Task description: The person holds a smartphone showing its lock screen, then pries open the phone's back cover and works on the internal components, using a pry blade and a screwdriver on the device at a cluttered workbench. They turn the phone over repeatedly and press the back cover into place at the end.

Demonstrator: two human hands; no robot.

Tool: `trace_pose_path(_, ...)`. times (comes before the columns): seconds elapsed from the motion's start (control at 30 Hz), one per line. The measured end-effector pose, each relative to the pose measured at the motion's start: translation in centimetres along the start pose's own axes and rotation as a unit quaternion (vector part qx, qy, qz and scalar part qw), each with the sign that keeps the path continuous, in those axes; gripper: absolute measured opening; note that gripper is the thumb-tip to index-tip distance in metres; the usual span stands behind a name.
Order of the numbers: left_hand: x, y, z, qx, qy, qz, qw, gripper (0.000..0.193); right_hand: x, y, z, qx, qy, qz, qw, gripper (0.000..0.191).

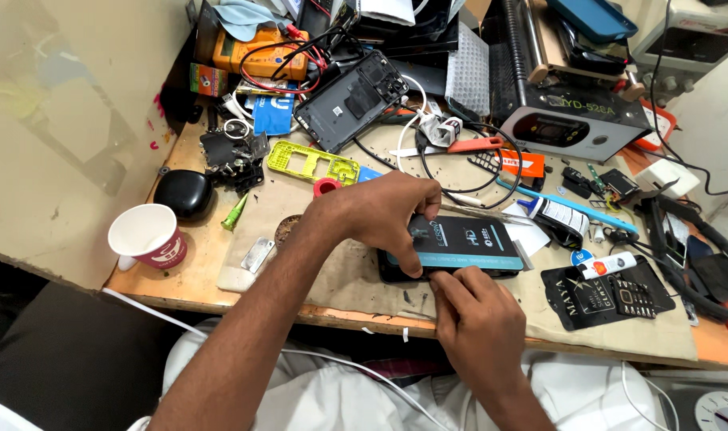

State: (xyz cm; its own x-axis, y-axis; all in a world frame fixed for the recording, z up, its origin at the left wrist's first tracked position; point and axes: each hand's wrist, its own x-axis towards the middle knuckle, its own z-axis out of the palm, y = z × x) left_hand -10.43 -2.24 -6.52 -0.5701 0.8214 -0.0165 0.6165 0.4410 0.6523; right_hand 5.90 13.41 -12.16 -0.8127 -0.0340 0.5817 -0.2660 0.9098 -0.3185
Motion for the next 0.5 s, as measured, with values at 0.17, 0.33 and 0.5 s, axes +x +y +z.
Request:
trace_pose_path(0.17,-0.05,0.00,0.14,-0.009,-0.001,0.004,1.000,0.072,0.37,0.02,-0.38,0.017,-0.016,-0.001,1.000,0.015)
trace_pose_path(0.33,-0.05,0.02,0.13,-0.010,-0.005,0.001,1.000,0.072,0.59,-0.05,-0.58,0.031,-0.024,0.007,0.999,0.014)
trace_pose_path(0.5,-0.05,-0.02,0.08,-0.006,-0.004,0.006,1.000,0.073,0.60,-0.10,-0.64,0.066,-0.019,0.038,0.997,0.013)
